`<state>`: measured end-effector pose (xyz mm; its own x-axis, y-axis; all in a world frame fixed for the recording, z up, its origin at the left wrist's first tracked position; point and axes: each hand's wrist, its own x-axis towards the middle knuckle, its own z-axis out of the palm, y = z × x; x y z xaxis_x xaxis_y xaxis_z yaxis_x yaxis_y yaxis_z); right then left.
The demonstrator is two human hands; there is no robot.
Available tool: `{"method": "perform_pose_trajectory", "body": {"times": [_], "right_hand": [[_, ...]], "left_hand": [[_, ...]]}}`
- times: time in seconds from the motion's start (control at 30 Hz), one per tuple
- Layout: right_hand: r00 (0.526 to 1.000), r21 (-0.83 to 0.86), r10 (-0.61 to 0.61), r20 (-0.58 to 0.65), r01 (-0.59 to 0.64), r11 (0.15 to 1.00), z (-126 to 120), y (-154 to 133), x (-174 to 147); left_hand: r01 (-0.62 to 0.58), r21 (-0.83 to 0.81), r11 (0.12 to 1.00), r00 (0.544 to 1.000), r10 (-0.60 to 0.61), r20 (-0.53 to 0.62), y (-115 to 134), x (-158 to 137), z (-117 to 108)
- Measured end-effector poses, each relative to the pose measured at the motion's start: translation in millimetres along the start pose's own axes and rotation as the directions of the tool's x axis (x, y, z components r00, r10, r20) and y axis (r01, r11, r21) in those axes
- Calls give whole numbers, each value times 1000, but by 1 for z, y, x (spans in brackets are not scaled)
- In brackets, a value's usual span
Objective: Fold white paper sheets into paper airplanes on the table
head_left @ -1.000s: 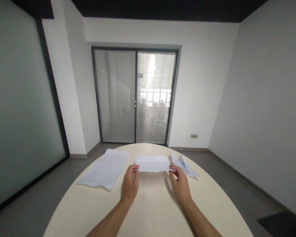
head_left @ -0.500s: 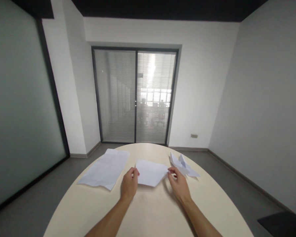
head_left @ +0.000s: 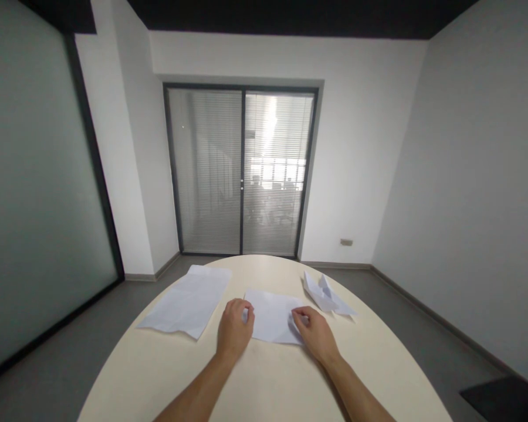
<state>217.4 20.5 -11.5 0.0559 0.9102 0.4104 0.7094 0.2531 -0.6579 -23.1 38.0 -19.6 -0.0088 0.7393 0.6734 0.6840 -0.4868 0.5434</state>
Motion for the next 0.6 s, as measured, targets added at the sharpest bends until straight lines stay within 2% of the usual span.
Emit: {"method": "perform_pose_trajectory", "body": {"times": [0.07, 0.13, 0.27, 0.33, 0.47, 0.53, 0.6], "right_hand": [[998, -15, -54, 21, 54, 998, 4, 4, 0], [993, -25, -97, 64, 99, 995, 6, 6, -1], [976, -76, -151, 157, 165, 983, 3, -1, -5], [974, -127, -145, 176, 168, 978, 0, -7, -6], [980, -201, -54, 189, 93, 975, -3, -16, -6], [980, -207, -69, 189, 108, 972, -3, -19, -7], [969, -173, -134, 206, 171, 970, -3, -22, -9]], "left_hand": [[-74, -24, 997, 995, 75, 71, 1, -3, 5], [-98, -7, 995, 980, 98, 172, 3, -8, 10], [-126, 54, 991, 916, 96, 389, 11, -18, 11], [-128, 63, 990, 898, 89, 431, 15, -19, 8], [-145, 68, 987, 886, 98, 454, 26, -16, 0], [-146, 71, 987, 879, 96, 468, 31, -14, -3], [-150, 65, 987, 867, 100, 489, 35, -14, -5]]}}
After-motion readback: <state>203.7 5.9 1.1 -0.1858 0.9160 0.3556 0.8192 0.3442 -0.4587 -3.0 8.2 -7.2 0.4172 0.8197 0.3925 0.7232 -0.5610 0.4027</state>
